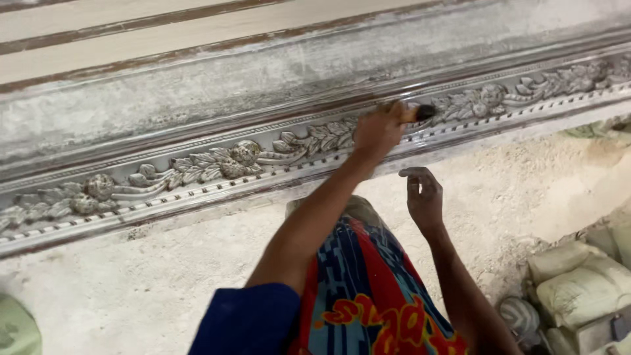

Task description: The person wipes a long ornate decorative moulding with a yellow sponge, then uses a brush to clean the detailed carvings. They later mix a white paste in a bucket using a trowel and their hand.

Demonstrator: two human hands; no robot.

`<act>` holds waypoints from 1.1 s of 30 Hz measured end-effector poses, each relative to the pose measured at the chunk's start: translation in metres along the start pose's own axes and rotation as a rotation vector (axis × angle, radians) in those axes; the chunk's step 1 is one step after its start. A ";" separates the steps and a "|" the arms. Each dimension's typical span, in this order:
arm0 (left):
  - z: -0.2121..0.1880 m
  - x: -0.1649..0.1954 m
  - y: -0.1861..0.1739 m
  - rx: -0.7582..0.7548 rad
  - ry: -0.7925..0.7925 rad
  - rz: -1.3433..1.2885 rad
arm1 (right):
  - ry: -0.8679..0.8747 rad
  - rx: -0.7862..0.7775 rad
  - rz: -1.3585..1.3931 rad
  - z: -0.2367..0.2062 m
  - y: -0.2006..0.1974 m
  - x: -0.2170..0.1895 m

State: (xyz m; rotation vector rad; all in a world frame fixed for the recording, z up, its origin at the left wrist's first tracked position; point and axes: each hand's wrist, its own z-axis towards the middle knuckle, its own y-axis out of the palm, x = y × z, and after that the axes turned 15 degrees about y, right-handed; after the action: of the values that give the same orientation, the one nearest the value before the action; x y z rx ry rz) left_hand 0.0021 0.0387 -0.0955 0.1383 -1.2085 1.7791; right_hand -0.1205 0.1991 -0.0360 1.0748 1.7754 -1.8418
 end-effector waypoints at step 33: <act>-0.022 0.034 0.038 0.260 -0.395 -0.174 | -0.352 -0.133 0.051 0.195 -0.192 0.214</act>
State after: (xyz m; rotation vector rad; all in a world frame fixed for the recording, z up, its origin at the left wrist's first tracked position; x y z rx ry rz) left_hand -0.0358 0.0746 -0.1130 0.7533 -1.1850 1.7968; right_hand -0.4485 0.0908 -0.0766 0.6894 1.6187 -1.7291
